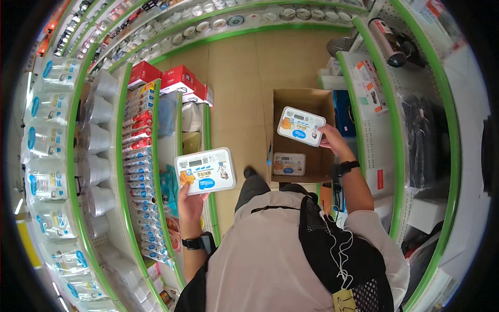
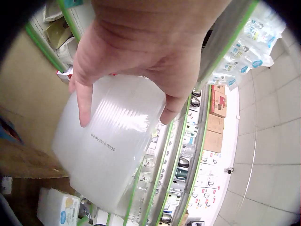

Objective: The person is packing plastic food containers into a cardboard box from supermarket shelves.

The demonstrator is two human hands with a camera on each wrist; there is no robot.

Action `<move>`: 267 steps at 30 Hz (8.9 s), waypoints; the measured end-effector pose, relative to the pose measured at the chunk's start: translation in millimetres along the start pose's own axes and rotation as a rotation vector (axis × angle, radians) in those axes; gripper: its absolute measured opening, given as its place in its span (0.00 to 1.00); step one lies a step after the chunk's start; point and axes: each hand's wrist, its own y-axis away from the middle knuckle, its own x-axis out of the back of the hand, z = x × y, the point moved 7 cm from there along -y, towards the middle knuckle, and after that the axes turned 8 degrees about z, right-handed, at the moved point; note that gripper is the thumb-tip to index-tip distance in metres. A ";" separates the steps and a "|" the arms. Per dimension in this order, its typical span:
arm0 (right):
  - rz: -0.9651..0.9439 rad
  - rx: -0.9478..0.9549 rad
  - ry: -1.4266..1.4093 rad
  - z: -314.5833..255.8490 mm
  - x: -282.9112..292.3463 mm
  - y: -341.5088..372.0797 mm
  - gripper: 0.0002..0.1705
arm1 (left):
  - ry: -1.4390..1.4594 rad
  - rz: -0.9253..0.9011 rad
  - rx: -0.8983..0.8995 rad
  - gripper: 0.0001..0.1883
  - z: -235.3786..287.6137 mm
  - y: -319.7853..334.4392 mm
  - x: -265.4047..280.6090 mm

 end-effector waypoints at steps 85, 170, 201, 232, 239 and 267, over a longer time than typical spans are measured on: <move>0.100 0.257 -0.202 3.7 -40.7 -133.1 0.31 | -0.621 -0.298 0.334 0.21 -190.6 -237.2 -163.6; -1.754 0.182 0.784 377.8 -825.1 874.1 0.12 | 0.539 1.043 -0.637 0.48 51.6 829.7 758.9; -1.685 0.248 0.603 530.8 -807.5 1070.8 0.46 | -0.023 0.411 -0.687 0.42 4.0 934.9 816.6; -0.629 0.253 -0.060 345.0 -366.8 803.0 0.33 | 0.175 0.782 -0.657 0.28 123.2 805.9 809.8; -0.611 0.276 -0.054 304.3 -301.0 754.6 0.34 | 0.090 0.661 -0.765 0.32 56.9 850.9 675.0; -0.088 0.306 -0.176 230.9 -242.3 647.9 0.31 | -0.405 -0.454 -0.031 0.33 20.8 364.0 284.1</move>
